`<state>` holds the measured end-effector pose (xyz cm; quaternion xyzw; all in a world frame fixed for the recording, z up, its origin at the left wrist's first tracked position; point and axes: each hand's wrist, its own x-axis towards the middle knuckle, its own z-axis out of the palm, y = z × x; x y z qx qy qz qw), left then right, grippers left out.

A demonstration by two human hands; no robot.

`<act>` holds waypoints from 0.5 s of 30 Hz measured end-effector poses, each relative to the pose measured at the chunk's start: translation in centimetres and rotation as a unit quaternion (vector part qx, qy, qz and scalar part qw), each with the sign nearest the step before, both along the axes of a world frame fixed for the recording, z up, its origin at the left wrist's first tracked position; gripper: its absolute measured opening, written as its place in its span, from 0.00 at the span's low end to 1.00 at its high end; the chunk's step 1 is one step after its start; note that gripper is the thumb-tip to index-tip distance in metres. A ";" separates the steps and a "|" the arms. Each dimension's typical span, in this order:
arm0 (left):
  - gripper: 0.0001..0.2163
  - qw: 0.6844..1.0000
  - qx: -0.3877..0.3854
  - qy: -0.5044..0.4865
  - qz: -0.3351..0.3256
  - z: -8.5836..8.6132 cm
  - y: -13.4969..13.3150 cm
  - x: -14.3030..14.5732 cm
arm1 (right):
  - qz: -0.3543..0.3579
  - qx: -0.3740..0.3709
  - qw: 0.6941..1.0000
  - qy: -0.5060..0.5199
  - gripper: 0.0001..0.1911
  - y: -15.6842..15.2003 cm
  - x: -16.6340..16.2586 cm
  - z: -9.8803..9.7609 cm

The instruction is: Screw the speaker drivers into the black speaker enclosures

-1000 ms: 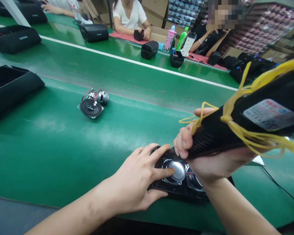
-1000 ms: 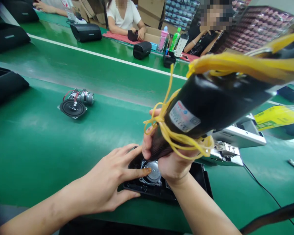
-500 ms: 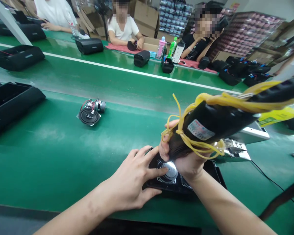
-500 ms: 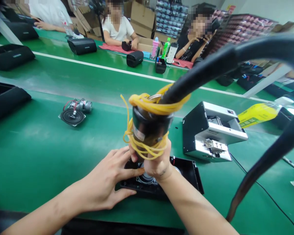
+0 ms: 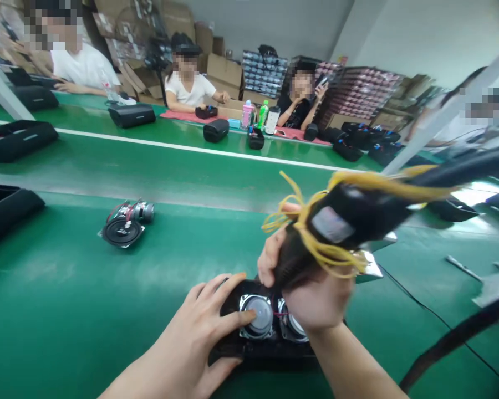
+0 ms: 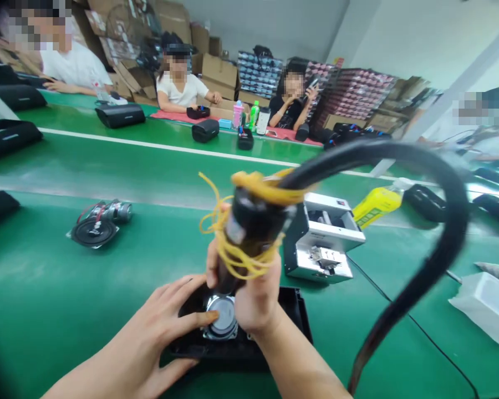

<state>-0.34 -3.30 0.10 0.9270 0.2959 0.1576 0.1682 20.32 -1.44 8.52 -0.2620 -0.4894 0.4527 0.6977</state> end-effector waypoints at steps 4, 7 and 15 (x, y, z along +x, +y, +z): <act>0.40 0.989 0.148 0.020 0.000 -1.5 0.8 0.7 | -0.162 0.064 0.985 -0.003 0.29 -1.5 5.6 3.4; 0.36 0.966 0.258 0.005 -0.016 -2.3 1.9 1.9 | -0.276 0.109 0.953 -0.060 0.32 -2.0 10.8 4.7; 0.36 0.968 0.248 0.005 -0.038 -3.6 3.3 4.0 | -0.452 0.096 0.884 -0.077 0.38 -0.6 16.9 3.2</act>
